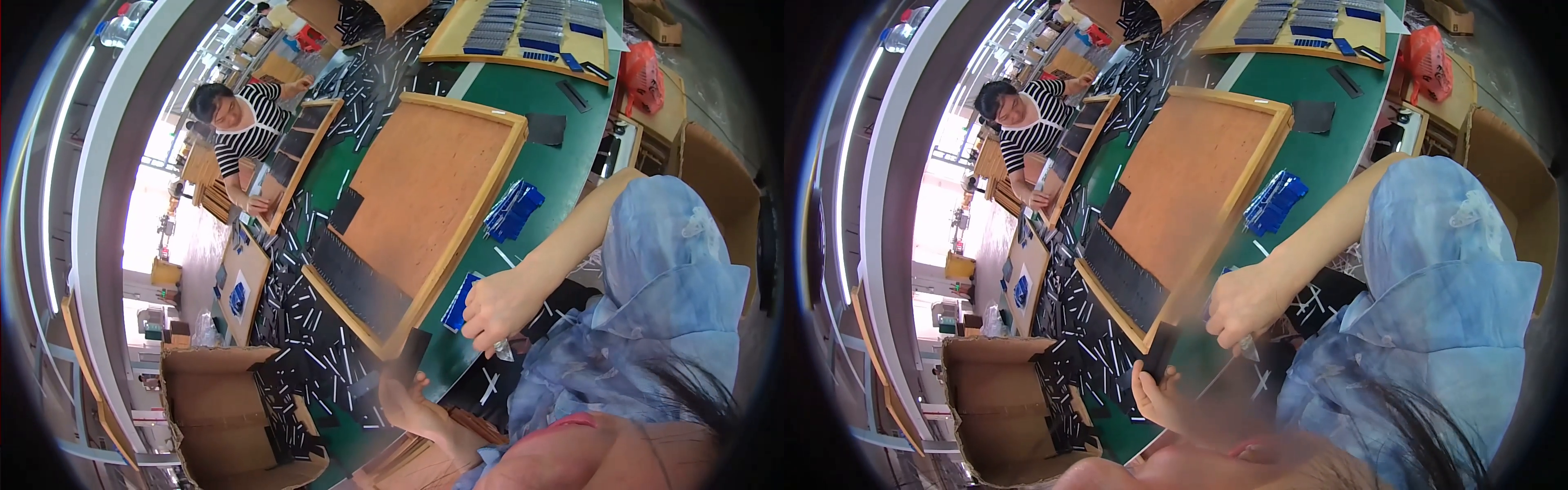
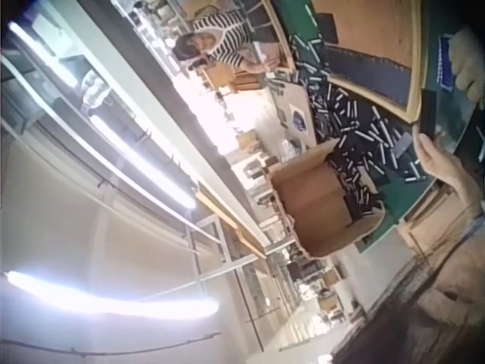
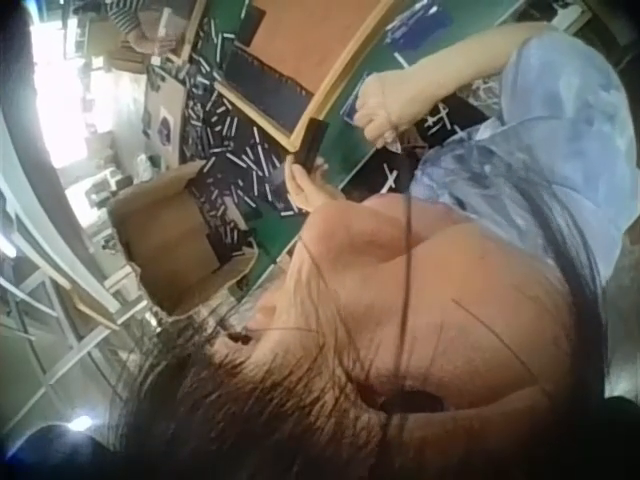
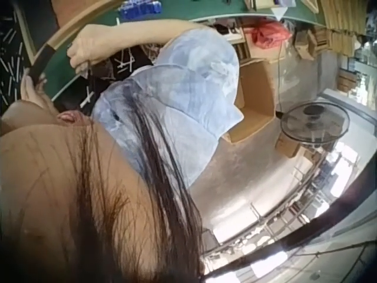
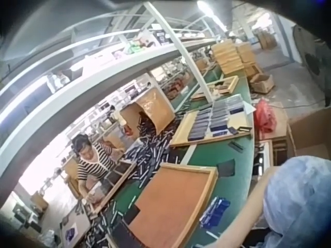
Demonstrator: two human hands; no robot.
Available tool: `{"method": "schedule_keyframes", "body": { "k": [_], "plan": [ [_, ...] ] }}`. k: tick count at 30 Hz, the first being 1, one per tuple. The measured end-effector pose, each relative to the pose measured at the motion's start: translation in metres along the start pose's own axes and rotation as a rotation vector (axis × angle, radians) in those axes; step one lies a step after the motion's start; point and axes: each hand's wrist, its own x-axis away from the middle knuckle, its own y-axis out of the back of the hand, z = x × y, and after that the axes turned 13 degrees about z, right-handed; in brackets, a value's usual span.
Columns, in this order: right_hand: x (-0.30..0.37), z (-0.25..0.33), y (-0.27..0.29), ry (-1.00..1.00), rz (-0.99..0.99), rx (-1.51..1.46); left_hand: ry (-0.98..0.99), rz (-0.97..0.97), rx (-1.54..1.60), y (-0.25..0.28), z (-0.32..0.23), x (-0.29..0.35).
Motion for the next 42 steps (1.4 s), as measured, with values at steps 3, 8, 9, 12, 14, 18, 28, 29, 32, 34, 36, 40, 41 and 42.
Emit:
{"method": "schedule_keyframes", "body": {
  "k": [3,8,9,12,14,18,28,29,32,34,36,40,41,42],
  "plan": [
    [0.003,-0.004,0.0,-0.029,-0.017,0.051,-0.015,-0.015,0.005,-0.002,0.0,0.0],
    [0.008,-0.001,0.008,-0.086,0.033,-0.077,0.001,-0.007,0.034,-0.003,-0.001,0.0],
    [0.008,-0.002,0.007,-0.086,0.02,-0.079,0.004,-0.007,0.045,-0.004,-0.001,0.0],
    [0.007,-0.004,0.005,-0.085,-0.005,-0.08,0.015,-0.009,0.074,-0.003,0.001,0.002],
    [0.014,-0.007,0.0,-0.097,-0.026,-0.051,0.02,0.011,0.092,-0.006,0.004,0.002],
    [0.02,-0.013,-0.002,-0.144,-0.094,-0.083,0.05,0.005,0.127,-0.006,0.008,0.005],
    [0.033,-0.023,-0.003,-0.377,-0.148,-0.231,0.073,-0.014,0.171,0.005,0.02,0.007],
    [0.032,-0.022,-0.003,-0.375,-0.144,-0.242,0.08,-0.022,0.168,0.006,0.021,0.008],
    [0.03,-0.019,-0.001,-0.388,-0.111,-0.253,0.073,-0.016,0.163,0.007,0.022,0.008],
    [0.034,-0.02,-0.002,-0.363,-0.142,-0.171,0.071,-0.029,0.173,0.006,0.026,0.007],
    [0.031,-0.03,-0.005,-0.337,-0.159,-0.194,0.015,-0.044,0.153,0.009,0.027,0.005],
    [0.035,-0.034,0.007,-0.446,-0.088,-0.207,0.01,-0.112,0.192,0.002,0.014,0.004],
    [0.036,-0.036,0.008,-0.463,-0.092,-0.253,0.021,-0.128,0.237,0.0,0.012,0.005],
    [0.039,-0.04,0.012,-0.537,-0.051,-0.321,0.037,-0.118,0.212,-0.005,0.01,0.002]
  ]
}}
